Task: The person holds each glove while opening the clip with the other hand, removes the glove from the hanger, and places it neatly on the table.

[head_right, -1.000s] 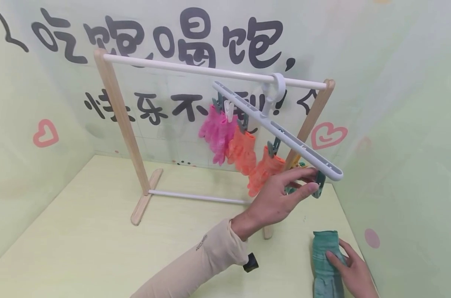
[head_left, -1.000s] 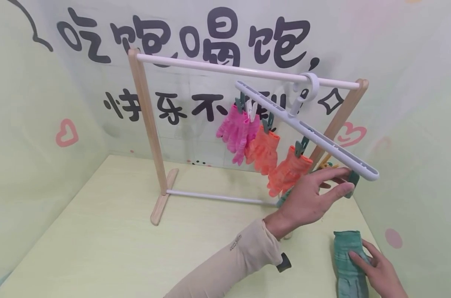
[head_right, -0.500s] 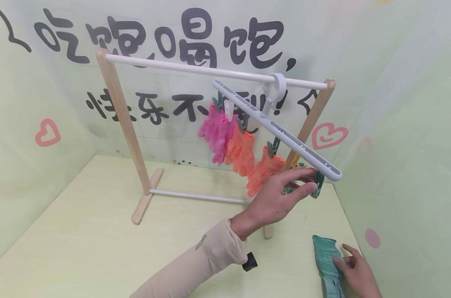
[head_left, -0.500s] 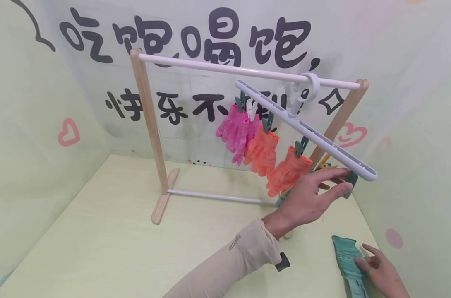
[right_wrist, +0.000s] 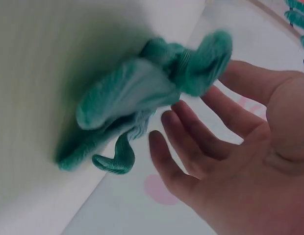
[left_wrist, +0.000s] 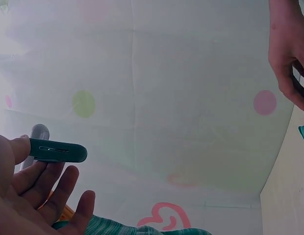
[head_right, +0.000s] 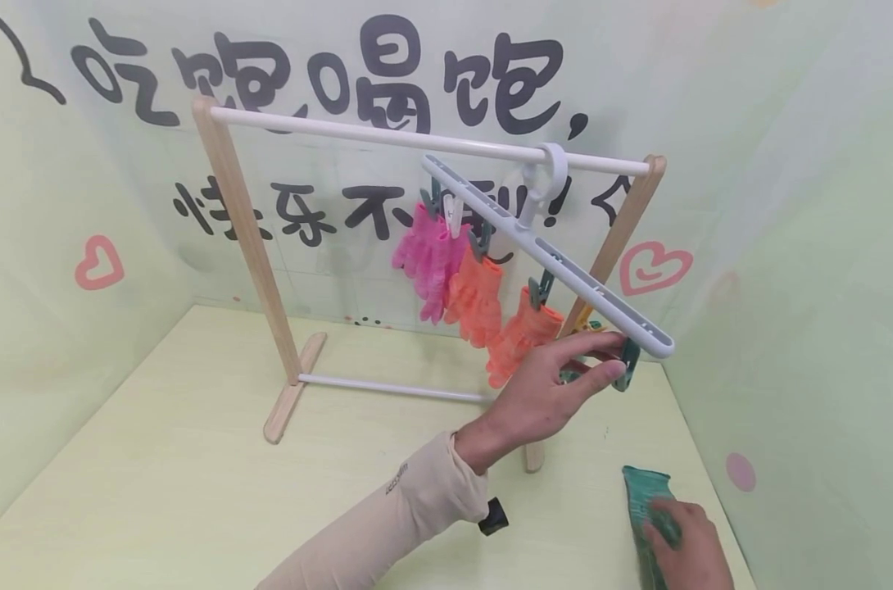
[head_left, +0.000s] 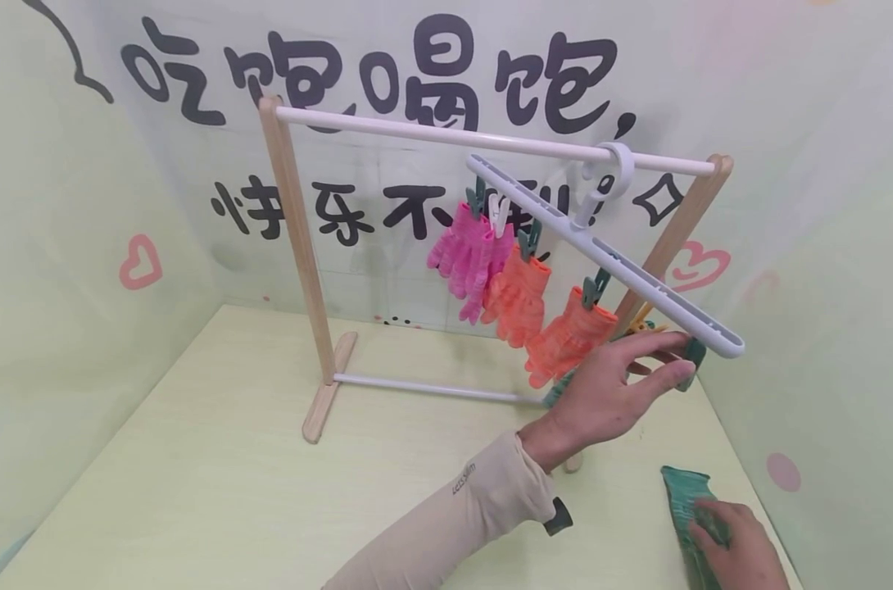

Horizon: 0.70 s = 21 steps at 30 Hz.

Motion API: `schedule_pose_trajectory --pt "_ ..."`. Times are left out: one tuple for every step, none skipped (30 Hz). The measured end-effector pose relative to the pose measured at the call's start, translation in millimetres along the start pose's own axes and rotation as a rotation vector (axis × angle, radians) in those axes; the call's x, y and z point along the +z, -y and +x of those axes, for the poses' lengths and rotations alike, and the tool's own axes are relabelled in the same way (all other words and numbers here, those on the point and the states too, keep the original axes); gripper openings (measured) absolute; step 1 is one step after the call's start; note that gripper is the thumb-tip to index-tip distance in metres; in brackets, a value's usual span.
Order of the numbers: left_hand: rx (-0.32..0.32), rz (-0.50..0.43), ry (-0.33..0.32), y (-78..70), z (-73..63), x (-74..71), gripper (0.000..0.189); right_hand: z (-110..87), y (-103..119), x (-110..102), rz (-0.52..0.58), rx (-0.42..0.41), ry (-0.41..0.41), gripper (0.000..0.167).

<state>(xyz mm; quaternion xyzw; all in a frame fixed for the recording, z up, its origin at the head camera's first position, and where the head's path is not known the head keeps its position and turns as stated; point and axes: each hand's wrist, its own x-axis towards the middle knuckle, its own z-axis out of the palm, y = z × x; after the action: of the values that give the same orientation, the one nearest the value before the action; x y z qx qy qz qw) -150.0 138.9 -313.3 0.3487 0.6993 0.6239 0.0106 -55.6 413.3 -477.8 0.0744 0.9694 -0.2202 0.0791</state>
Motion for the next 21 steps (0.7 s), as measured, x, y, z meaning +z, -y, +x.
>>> schedule_pose_trajectory --pt "-0.002 0.001 0.001 0.0 0.0 -0.1 0.041 -0.5 0 3 -0.008 -0.011 0.017 0.043" --pt "-0.003 0.000 0.003 0.1 0.1 -0.2 0.041 -0.6 0 5 -0.017 -0.020 0.036 0.043" --pt "-0.002 0.001 0.003 0.2 0.2 -0.2 0.041 -0.4 -2 8 -0.029 -0.032 0.052 0.043" --pt "-0.001 0.001 0.004 0.4 0.3 -0.3 0.041 -0.2 -3 10 -0.035 -0.035 0.071 0.044" --pt "-0.001 0.000 0.005 0.4 0.4 -0.4 0.041 0.0 -4 11 -0.041 -0.036 0.084 0.044" --pt "-0.001 0.001 0.005 0.5 0.4 -0.4 0.041 0.4 -5 12 -0.047 -0.035 0.096 0.046" --pt "-0.002 0.000 0.006 0.6 0.3 -0.5 0.041 0.7 -6 13 -0.053 -0.032 0.104 0.047" --pt "-0.003 -0.001 0.006 0.7 0.3 -0.4 0.041 1.1 -8 13 -0.061 -0.029 0.107 0.048" --pt "-0.003 -0.002 0.006 0.8 0.2 -0.3 0.041 1.2 -8 13 -0.067 -0.027 0.108 0.049" --pt "-0.005 -0.002 0.006 0.9 0.1 -0.2 0.041 1.3 -9 12 -0.069 -0.020 0.112 0.050" --pt "-0.007 -0.003 0.007 0.9 -0.1 0.0 0.041 1.4 -10 12 -0.073 -0.019 0.111 0.050" --pt "-0.008 -0.005 0.008 1.1 -0.3 0.1 0.041 1.7 -11 12 -0.075 -0.021 0.108 0.051" --pt "-0.009 -0.007 0.009 1.2 -0.4 0.2 0.041 2.1 -13 12 -0.077 -0.020 0.106 0.051" --pt "-0.009 -0.008 0.010 1.4 -0.4 0.3 0.041 2.6 -14 12 -0.079 -0.020 0.105 0.052" --pt "-0.009 -0.010 0.012 1.5 -0.5 0.3 0.041 3.1 -16 12 -0.078 -0.020 0.106 0.053" --pt "-0.009 -0.010 0.013 1.7 -0.5 0.2 0.041 3.6 -17 13 -0.076 -0.017 0.108 0.053" --pt "-0.009 -0.009 0.014 1.8 -0.5 0.1 0.041 4.3 -18 13 -0.075 -0.013 0.110 0.053" --pt "-0.010 -0.008 0.014 2.0 -0.4 0.0 0.041 5.1 -19 14 -0.073 -0.006 0.113 0.054" --pt "-0.009 -0.005 0.013 2.2 -0.2 -0.2 0.041 5.9 -20 14 -0.072 0.001 0.117 0.056" --pt "-0.009 -0.003 0.013 2.4 0.0 -0.4 0.041 6.7 -21 15 -0.071 0.008 0.121 0.057" --pt "-0.008 0.000 0.012 2.7 0.1 -0.5 0.041 7.4 -21 15 -0.071 0.012 0.124 0.057"
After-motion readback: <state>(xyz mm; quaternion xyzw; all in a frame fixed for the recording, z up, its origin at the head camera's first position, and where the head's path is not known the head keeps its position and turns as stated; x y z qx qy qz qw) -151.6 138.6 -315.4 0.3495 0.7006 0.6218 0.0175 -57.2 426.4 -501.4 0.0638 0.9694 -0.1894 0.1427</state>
